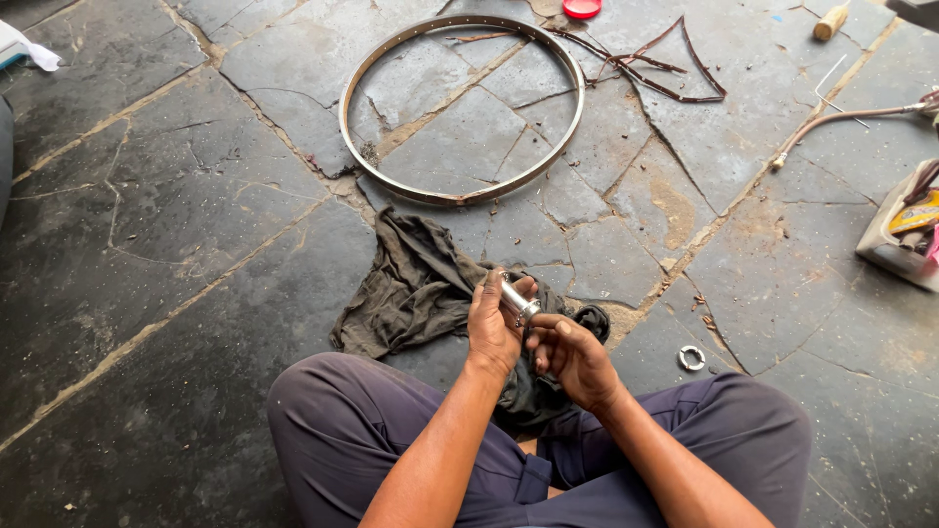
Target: The person sits on the floor and wipes a silver bicycle hub with a dark cloth, rotating it to clean different sides. They briefly reach into a bowl of tools to pick a metal rod, use it on the hub, then continue wiping the hub with the cloth.
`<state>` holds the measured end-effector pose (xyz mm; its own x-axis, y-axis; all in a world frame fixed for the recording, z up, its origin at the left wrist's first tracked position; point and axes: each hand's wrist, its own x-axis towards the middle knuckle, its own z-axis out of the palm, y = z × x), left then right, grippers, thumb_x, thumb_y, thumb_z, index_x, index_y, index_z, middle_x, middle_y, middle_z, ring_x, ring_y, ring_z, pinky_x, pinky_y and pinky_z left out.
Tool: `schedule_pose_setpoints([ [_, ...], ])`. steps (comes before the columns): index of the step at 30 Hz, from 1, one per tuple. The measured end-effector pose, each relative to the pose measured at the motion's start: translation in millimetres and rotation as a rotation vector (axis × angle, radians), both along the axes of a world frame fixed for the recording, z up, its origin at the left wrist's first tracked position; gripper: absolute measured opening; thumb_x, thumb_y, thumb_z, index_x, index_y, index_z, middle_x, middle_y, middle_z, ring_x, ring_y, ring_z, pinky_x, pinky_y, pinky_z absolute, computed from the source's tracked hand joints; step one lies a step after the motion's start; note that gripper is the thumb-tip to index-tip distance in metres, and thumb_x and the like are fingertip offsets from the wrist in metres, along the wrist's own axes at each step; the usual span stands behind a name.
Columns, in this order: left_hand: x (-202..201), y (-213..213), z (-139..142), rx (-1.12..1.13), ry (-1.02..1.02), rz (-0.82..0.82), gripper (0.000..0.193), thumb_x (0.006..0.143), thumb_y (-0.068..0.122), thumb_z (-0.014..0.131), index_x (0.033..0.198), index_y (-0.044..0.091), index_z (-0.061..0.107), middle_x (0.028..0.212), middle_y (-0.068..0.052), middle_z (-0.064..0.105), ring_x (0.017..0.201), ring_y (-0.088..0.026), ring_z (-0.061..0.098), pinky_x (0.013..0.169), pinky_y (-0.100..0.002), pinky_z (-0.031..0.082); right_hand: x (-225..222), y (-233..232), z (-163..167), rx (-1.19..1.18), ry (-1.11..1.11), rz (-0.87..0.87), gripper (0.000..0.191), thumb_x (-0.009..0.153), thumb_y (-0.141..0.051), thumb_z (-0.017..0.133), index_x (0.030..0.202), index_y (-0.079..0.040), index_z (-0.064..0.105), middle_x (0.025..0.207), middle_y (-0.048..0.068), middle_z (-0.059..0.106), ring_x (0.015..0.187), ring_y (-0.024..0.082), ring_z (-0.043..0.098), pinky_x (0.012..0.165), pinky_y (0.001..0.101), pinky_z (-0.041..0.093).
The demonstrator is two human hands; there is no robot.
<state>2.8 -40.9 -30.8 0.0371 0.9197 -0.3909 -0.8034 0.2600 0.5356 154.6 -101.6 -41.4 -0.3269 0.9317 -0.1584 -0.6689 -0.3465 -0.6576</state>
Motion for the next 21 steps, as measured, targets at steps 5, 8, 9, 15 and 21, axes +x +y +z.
schedule_pose_setpoints([
  [5,-6,7,-12,-0.149,-0.190,0.030,0.045,0.094,0.052,0.063,0.117,0.014,0.054,0.094,-0.013,0.072,0.091,-0.030,0.071,0.085,-0.046,0.058,-5,-1,14,0.348,-0.816,-0.025,0.032,0.093,-0.017,0.068,0.120,-0.001,0.071,0.098,0.008,0.066,0.081,0.015,0.061,0.073,0.0294,0.052],
  [8,-10,11,-13,-0.128,-0.260,0.016,0.037,0.096,0.047,0.060,0.113,0.014,0.055,0.095,-0.014,0.075,0.095,-0.030,0.072,0.089,-0.046,0.058,-8,-7,21,0.565,-1.163,-0.077,0.033,0.087,-0.013,0.072,0.119,-0.002,0.069,0.095,0.007,0.064,0.080,0.017,0.062,0.072,0.0304,0.052],
  [9,-11,11,-12,-0.115,-0.284,0.010,0.034,0.096,0.045,0.059,0.110,0.014,0.055,0.096,-0.015,0.076,0.097,-0.031,0.073,0.090,-0.045,0.058,-9,-7,22,0.562,-1.201,-0.085,0.032,0.088,-0.013,0.071,0.118,-0.002,0.069,0.096,0.007,0.064,0.080,0.017,0.062,0.073,0.0306,0.052],
  [15,-10,2,8,-0.086,-0.332,-0.075,0.044,0.091,0.054,0.068,0.100,0.011,0.063,0.080,-0.010,0.069,0.090,-0.029,0.072,0.086,-0.049,0.058,0,2,4,0.144,-0.437,-0.035,0.025,0.092,-0.014,0.067,0.110,0.002,0.072,0.096,0.009,0.071,0.076,0.018,0.063,0.070,0.0310,0.052],
  [21,-8,0,20,-0.014,-0.418,-0.048,0.040,0.088,0.048,0.077,0.099,0.011,0.064,0.070,-0.005,0.062,0.079,-0.024,0.067,0.089,-0.048,0.059,14,5,-5,0.166,-0.648,-0.211,0.030,0.096,-0.029,0.072,0.103,0.000,0.074,0.093,0.013,0.068,0.073,0.020,0.062,0.065,0.0327,0.051],
])
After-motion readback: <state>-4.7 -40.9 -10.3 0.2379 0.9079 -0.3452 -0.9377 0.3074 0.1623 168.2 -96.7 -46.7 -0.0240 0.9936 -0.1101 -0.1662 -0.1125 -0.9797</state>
